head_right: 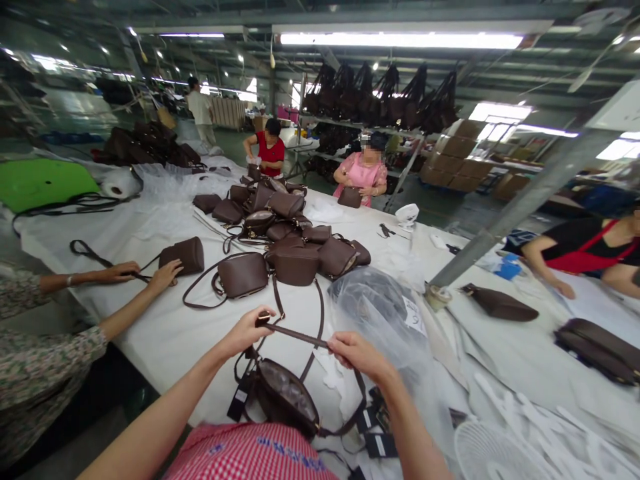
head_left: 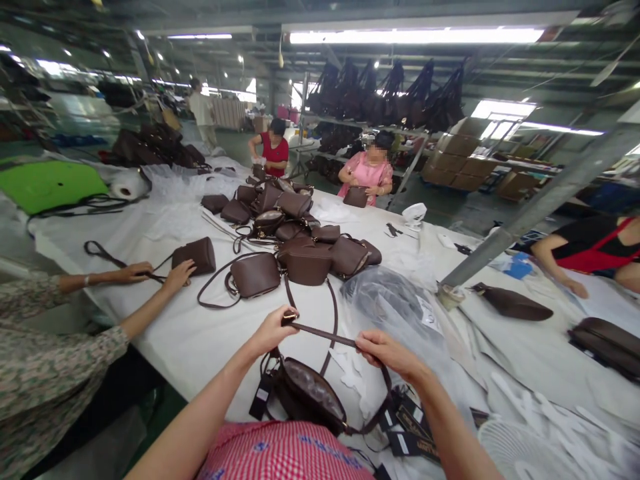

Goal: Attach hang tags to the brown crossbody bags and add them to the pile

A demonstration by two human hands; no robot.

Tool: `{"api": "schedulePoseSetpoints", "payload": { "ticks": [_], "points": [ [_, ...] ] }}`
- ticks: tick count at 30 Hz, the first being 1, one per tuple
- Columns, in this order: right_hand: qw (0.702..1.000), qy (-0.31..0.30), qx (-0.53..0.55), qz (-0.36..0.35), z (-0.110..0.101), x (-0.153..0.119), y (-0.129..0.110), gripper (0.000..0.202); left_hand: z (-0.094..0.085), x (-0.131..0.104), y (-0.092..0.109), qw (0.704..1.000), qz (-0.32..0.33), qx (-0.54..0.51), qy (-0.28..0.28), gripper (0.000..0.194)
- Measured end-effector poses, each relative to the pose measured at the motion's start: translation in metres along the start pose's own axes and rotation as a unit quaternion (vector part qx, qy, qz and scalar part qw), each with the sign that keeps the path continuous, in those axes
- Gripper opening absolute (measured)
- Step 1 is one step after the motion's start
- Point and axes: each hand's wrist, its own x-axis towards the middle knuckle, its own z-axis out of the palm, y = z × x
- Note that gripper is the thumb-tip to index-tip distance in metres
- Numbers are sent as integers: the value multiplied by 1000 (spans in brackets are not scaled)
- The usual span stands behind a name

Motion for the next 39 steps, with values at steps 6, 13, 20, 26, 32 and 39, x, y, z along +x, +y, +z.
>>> {"api": "schedulePoseSetpoints", "payload": {
  "ticks": [6, 13, 20, 26, 32, 39],
  "points": [
    [998, 52, 18, 20, 30, 5, 7, 43, -2, 15, -8, 950, -82, -302, 7, 8],
    [997, 69, -19, 28, 81, 39, 14, 36, 3, 25, -10, 853, -97, -512, -30, 29],
    [994, 87, -61, -9, 86, 31, 15, 54, -2, 31, -12, 907, -138, -389, 84, 38],
    [983, 138, -92, -77, 126, 70, -9, 52, 36, 32, -17, 939, -121, -304, 105, 35],
    [986, 142, -76, -42, 124, 80, -2, 12, 20, 18, -25, 966, -68, -245, 39, 32],
    [983, 99, -129, -84, 119, 77, -10, 18, 19, 8, -38, 971, -102, -217, -2, 27]
  ]
}}
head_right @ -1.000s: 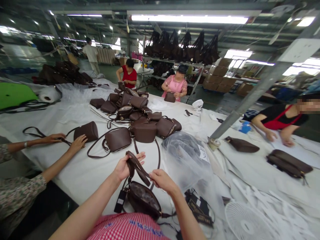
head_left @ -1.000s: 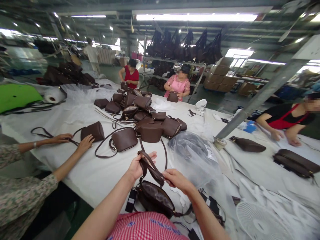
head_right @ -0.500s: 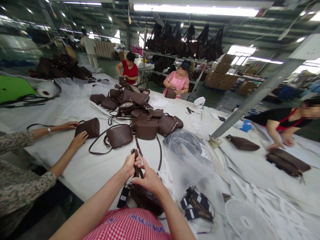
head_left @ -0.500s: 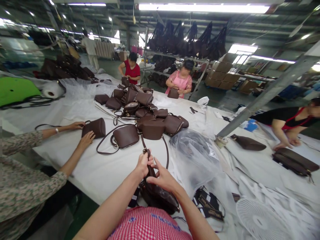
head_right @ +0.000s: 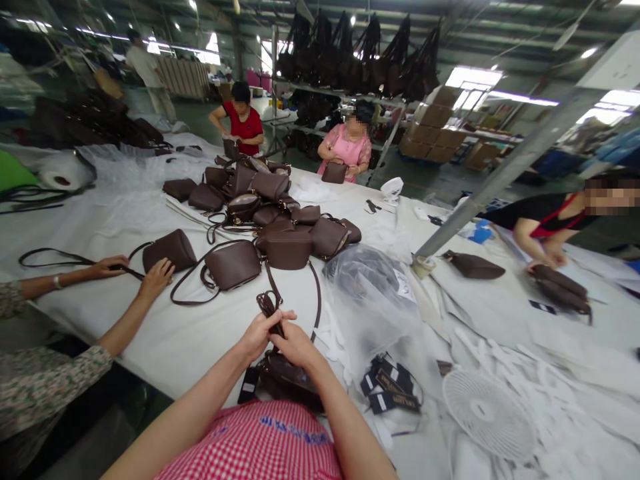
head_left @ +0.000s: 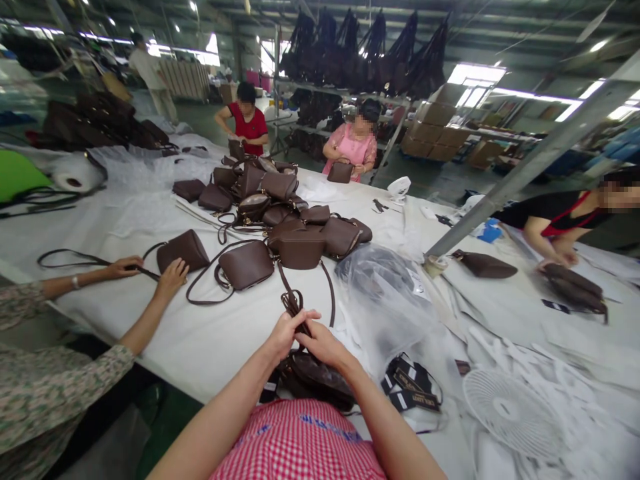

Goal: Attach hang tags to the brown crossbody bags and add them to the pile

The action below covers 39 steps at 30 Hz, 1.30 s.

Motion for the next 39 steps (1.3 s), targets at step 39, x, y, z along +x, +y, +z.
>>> {"api": "schedulePoseSetpoints", "payload": {
  "ticks": [39],
  "points": [
    [963, 76, -228, 126, -68, -64, 89, 16, -9, 11, 19, 910, -282, 208, -222, 41]
  ]
}}
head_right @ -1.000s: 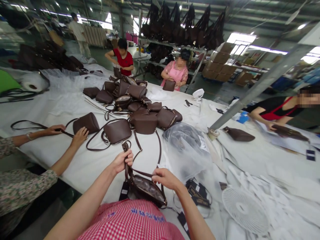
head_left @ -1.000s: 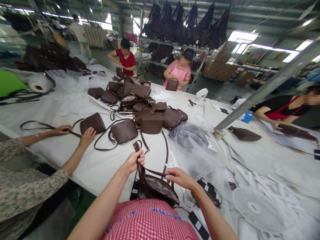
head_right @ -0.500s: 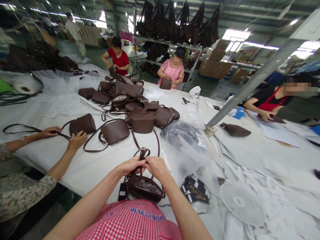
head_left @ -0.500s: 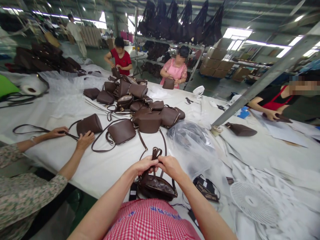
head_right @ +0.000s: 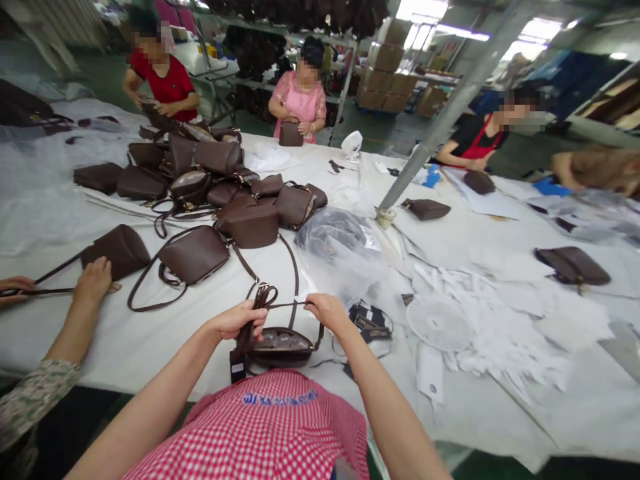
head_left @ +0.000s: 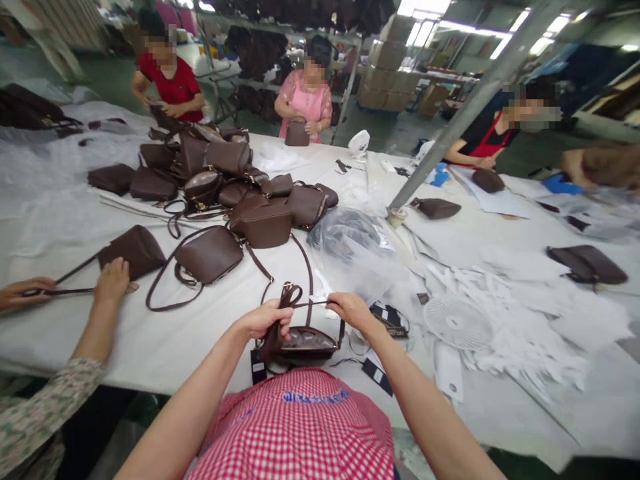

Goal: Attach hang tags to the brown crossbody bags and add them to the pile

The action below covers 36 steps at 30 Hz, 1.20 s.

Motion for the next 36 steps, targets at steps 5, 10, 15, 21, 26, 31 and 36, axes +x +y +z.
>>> {"api": "schedulePoseSetpoints", "payload": {
  "ticks": [5, 10, 15, 21, 26, 31, 36],
  "points": [
    [988, 21, 61, 138, 45, -44, 38, 24, -10, -6, 1, 994, 9, -90, -66, 42],
    [975, 8, 133, 178, 91, -80, 45, 33, -12, -13, 7, 993, 16, -111, -46, 40],
    [969, -24, 109, 219, 120, -125, 58, 19, -1, -17, 10, 994, 36, -98, -31, 37],
    [968, -22, 56, 244, 142, -139, 62, 21, 8, -15, -2, 995, 43, -74, 60, 41],
    [970, 5, 36, 240, 148, -117, 62, 26, 10, -21, 2, 986, 87, -74, 121, 39],
    [971, 37, 19, 237, 142, -97, 75, 32, 14, -25, 3, 983, 84, -52, 155, 40],
    [972, 64, 8, 225, 138, -59, 79, 35, 21, -26, -3, 979, 86, -39, 181, 43]
  ]
}}
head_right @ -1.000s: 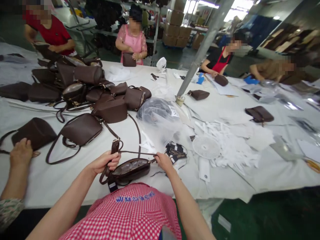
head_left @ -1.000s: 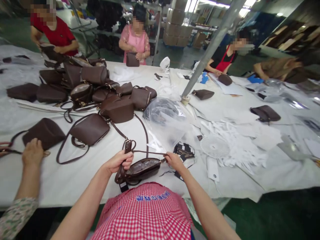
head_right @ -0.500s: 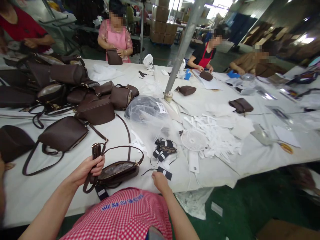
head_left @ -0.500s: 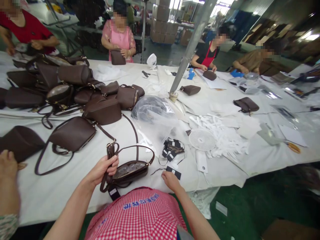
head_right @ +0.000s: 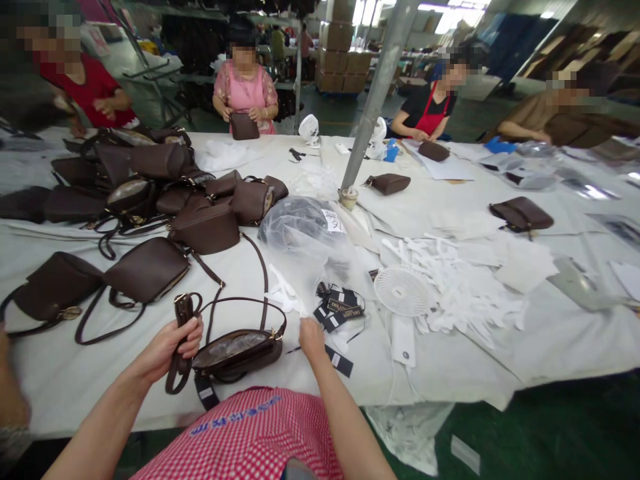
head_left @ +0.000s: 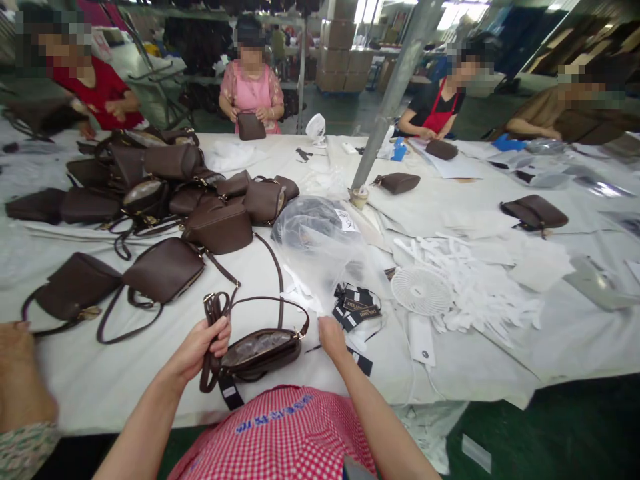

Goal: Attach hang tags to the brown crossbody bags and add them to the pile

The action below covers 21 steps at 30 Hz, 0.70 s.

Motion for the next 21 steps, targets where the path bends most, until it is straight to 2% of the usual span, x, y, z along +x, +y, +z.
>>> {"api": "schedulePoseSetpoints", "payload": {
  "ticks": [5, 10, 14, 17, 20, 21],
  "points": [
    [999, 25, 19, -7, -1, 34, -27, 44, 4, -5, -1, 999, -12, 29, 18, 47],
    [996, 26, 87, -21, -4, 67, -46, 33, 5, -9, -6, 998, -20, 37, 36, 47],
    [984, 13, 177, -2, -1, 87, -48, 30, 6, -10, -9, 998, -24, 44, 39, 48],
    [967, -2, 253, 16, -3, 97, -45, 20, 5, -10, -7, 998, -24, 40, 42, 48],
    [941, -30, 336, 27, -12, 97, -38, 2, 2, -8, -3, 999, -23, 24, 41, 46],
    [930, -38, 364, 28, -17, 93, -36, 5, 1, -7, -2, 999, -21, 17, 40, 46]
  ]
}}
